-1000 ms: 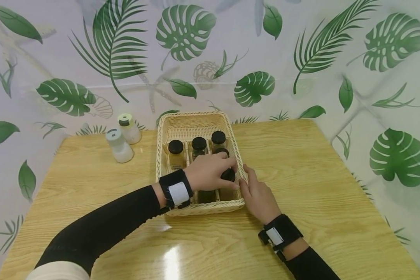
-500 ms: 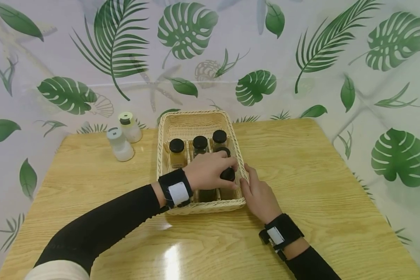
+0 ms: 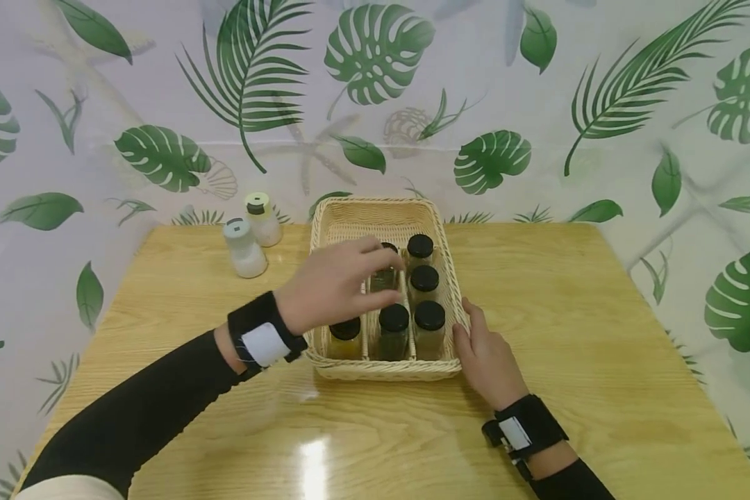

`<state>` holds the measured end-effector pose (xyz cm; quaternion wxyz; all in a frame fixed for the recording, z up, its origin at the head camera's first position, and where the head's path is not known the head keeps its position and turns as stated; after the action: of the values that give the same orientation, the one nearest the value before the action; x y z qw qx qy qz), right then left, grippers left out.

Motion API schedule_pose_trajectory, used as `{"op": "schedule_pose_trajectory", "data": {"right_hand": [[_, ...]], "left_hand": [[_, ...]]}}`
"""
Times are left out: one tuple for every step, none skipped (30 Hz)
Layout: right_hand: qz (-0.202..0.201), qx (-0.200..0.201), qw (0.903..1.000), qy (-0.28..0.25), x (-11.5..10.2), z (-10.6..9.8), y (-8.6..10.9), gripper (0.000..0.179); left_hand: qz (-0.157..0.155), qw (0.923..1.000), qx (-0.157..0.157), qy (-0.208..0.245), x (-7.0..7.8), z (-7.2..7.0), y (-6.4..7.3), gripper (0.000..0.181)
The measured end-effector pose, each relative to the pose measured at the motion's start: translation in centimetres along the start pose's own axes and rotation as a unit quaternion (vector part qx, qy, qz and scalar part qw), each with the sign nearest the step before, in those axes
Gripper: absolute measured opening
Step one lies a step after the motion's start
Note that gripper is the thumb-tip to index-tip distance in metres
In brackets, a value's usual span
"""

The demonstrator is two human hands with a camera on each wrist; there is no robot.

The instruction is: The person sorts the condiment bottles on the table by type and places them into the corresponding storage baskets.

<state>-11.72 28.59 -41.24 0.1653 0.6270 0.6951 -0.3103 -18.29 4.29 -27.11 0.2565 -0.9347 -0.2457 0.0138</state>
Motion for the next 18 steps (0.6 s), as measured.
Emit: {"op": "schedule_pose_trajectory", "data": {"right_hand": [[0.000, 0.001, 1.0000, 0.001, 0.1, -0.1, 0.1, 0.050], [-0.001, 0.001, 1.0000, 0.001, 0.1, -0.1, 0.2, 0.051], [-0.001, 0.001, 1.0000, 0.002, 0.1, -0.1, 0.3, 0.051], [-0.003, 0.002, 1.0000, 0.003, 0.2, -0.2, 0.3, 0.051], [-0.004, 0.002, 1.0000, 0.003, 0.2, -0.2, 0.4, 0.051], [-0.005, 0.004, 1.0000, 0.005, 0.2, -0.2, 0.4, 0.051], [-0.006, 0.006, 0.9999, 0.006, 0.3, -0.3, 0.4, 0.051], [-0.006, 0.009, 0.9999, 0.007, 0.4, -0.3, 0.4, 0.050], [-0.005, 0.011, 0.9999, 0.007, 0.4, -0.3, 0.4, 0.050], [-0.005, 0.012, 0.9999, 0.007, 0.4, -0.3, 0.4, 0.049], [-0.004, 0.013, 0.9999, 0.006, 0.5, -0.4, 0.3, 0.049], [-0.003, 0.012, 0.9999, 0.006, 0.5, -0.3, 0.3, 0.049], [-0.002, 0.009, 0.9999, 0.004, 0.5, -0.3, 0.3, 0.049], [-0.002, 0.007, 1.0000, 0.004, 0.4, -0.3, 0.2, 0.050], [-0.003, 0.003, 1.0000, 0.002, 0.4, -0.2, 0.2, 0.050], [-0.003, 0.001, 1.0000, 0.001, 0.4, -0.2, 0.2, 0.050], [-0.005, 0.000, 1.0000, 0.001, 0.3, -0.2, 0.1, 0.050], [-0.005, 0.000, 1.0000, 0.002, 0.3, -0.1, 0.1, 0.051]], "left_hand": [[-0.014, 0.9999, 0.009, -0.004, -0.9, -0.7, 0.4, 0.034], [-0.031, 0.9993, 0.017, -0.010, -2.0, -1.4, 0.9, 0.035], [-0.054, 0.9982, 0.020, -0.018, -3.2, -2.0, 1.4, 0.036], [-0.081, 0.9962, 0.021, -0.025, -4.5, -2.6, 2.0, 0.036], [-0.108, 0.9933, 0.022, -0.033, -6.0, -3.1, 2.6, 0.036], [-0.135, 0.9896, 0.021, -0.044, -7.5, -3.4, 3.3, 0.037], [-0.165, 0.9848, 0.015, -0.054, -8.9, -3.6, 4.1, 0.037], [-0.190, 0.9799, 0.008, -0.062, -10.3, -3.6, 4.7, 0.038], [-0.212, 0.9749, -0.002, -0.068, -11.5, -3.6, 5.4, 0.039], [-0.234, 0.9694, -0.012, -0.073, -12.7, -3.4, 6.1, 0.040], [-0.253, 0.9640, -0.023, -0.077, -13.8, -3.1, 6.7, 0.041], [-0.270, 0.9588, -0.037, -0.082, -14.7, -2.9, 7.4, 0.043], [-0.286, 0.9531, -0.051, -0.086, -15.4, -2.7, 8.0, 0.045], [-0.298, 0.9486, -0.060, -0.087, -16.0, -2.5, 8.6, 0.047], [-0.310, 0.9444, -0.065, -0.089, -16.6, -2.3, 9.0, 0.048], [-0.320, 0.9403, -0.071, -0.090, -17.1, -2.2, 9.5, 0.049], [-0.327, 0.9377, -0.075, -0.090, -17.5, -2.1, 9.8, 0.049], [-0.333, 0.9353, -0.079, -0.090, -17.8, -2.1, 10.1, 0.051]]}}
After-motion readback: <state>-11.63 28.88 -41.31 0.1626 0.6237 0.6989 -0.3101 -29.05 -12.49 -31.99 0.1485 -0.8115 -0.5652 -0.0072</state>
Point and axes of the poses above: each hand's wrist, its own y-axis away from the middle knuckle, its own z-axis out of the palm, x = y × z, the point moved 3 cm from there along -y, towards the middle knuckle, and after that the axes turned 5 degrees about -y, right-handed, at the moved point
